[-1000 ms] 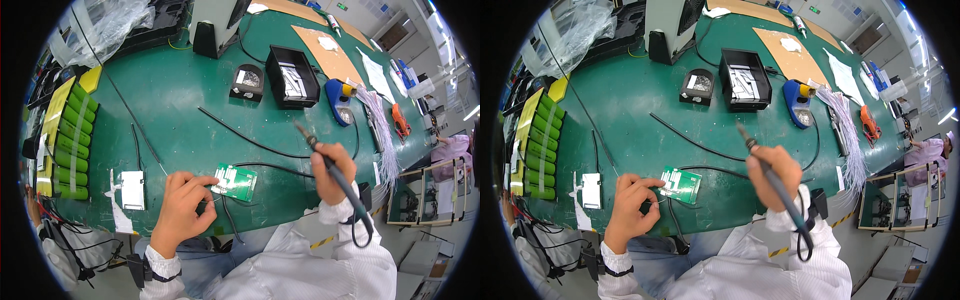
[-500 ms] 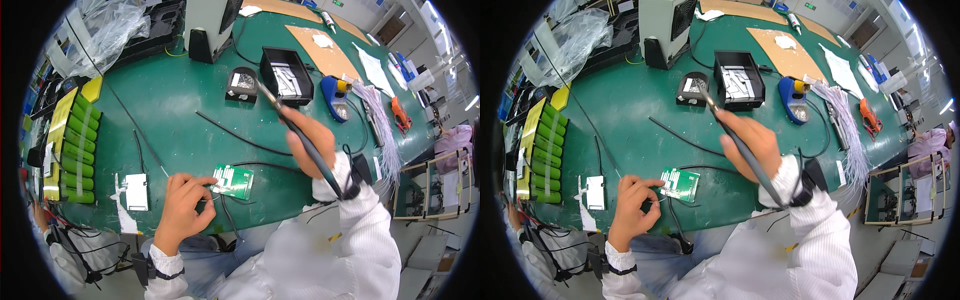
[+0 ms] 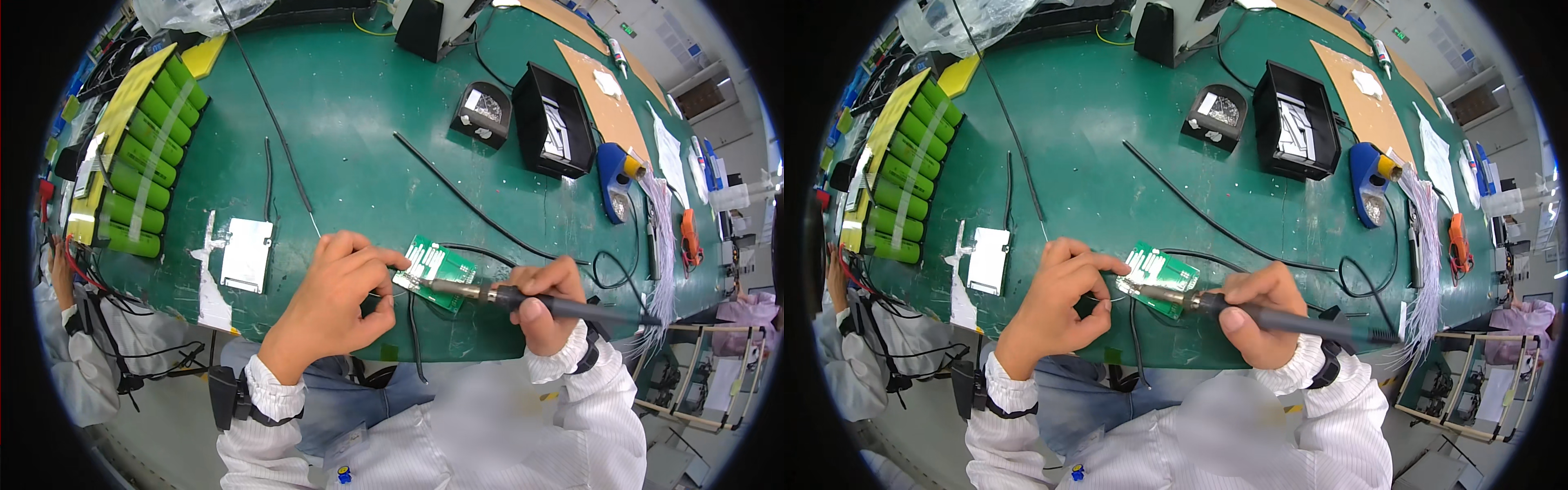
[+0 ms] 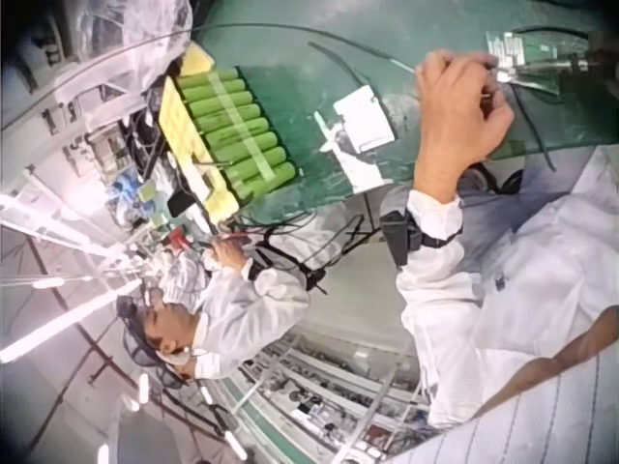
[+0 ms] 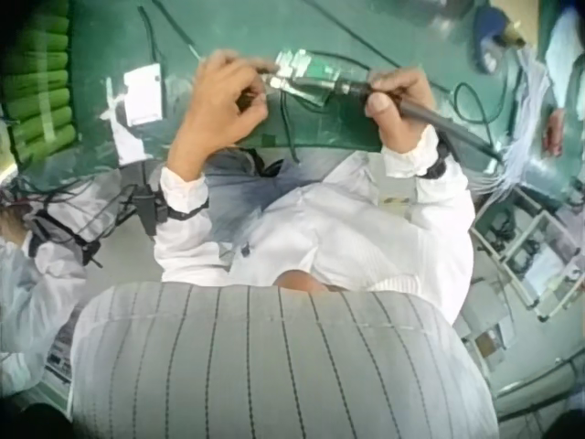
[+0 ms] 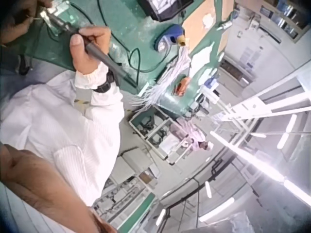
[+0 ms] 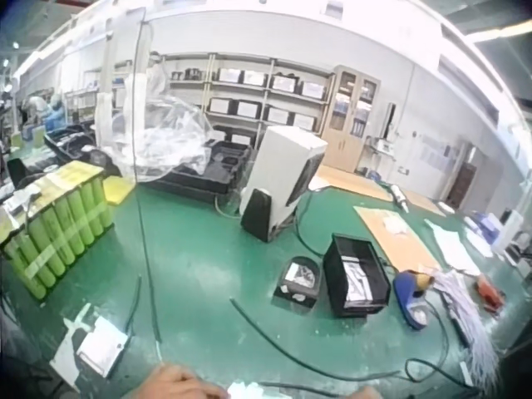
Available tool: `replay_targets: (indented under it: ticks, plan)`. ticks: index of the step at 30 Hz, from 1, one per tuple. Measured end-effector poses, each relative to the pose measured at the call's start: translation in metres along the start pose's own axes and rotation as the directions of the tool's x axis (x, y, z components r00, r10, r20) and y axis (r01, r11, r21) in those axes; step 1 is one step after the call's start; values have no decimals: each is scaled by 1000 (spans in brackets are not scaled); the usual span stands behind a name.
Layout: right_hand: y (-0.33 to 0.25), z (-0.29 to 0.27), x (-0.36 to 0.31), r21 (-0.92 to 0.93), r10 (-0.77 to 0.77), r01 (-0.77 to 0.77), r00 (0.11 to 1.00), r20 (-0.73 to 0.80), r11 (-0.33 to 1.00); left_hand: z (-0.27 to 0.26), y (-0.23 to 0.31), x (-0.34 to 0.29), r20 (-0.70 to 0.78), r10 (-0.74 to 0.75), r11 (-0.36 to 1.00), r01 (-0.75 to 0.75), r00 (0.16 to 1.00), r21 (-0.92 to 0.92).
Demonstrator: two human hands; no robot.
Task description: Soldering components or wires onto a small green circuit board at an industrial workstation.
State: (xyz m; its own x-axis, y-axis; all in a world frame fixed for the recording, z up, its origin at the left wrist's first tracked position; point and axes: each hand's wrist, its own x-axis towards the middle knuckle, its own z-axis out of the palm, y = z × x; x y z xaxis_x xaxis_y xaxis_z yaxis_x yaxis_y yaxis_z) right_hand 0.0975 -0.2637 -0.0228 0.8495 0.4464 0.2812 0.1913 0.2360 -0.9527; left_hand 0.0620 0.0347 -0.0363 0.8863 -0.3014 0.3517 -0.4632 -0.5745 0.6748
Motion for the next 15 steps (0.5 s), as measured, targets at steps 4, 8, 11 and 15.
replay_targets:
  ticks: [4,8,11,15]
  plan:
    - [0,-2,10,43,164,-164,986,-10,986,1,-1,-1,6,-19,1000,20,1000,-6]
    - [-5,-2,12,41,256,-258,965,56,965,3,-1,1,6,-26,1000,26,1000,3]
    - [-7,-1,12,0,248,-248,967,62,969,3,0,2,14,-31,1000,31,999,2]
    - [-9,-1,12,-23,265,-264,960,91,964,3,-2,2,13,-38,999,38,999,-5]
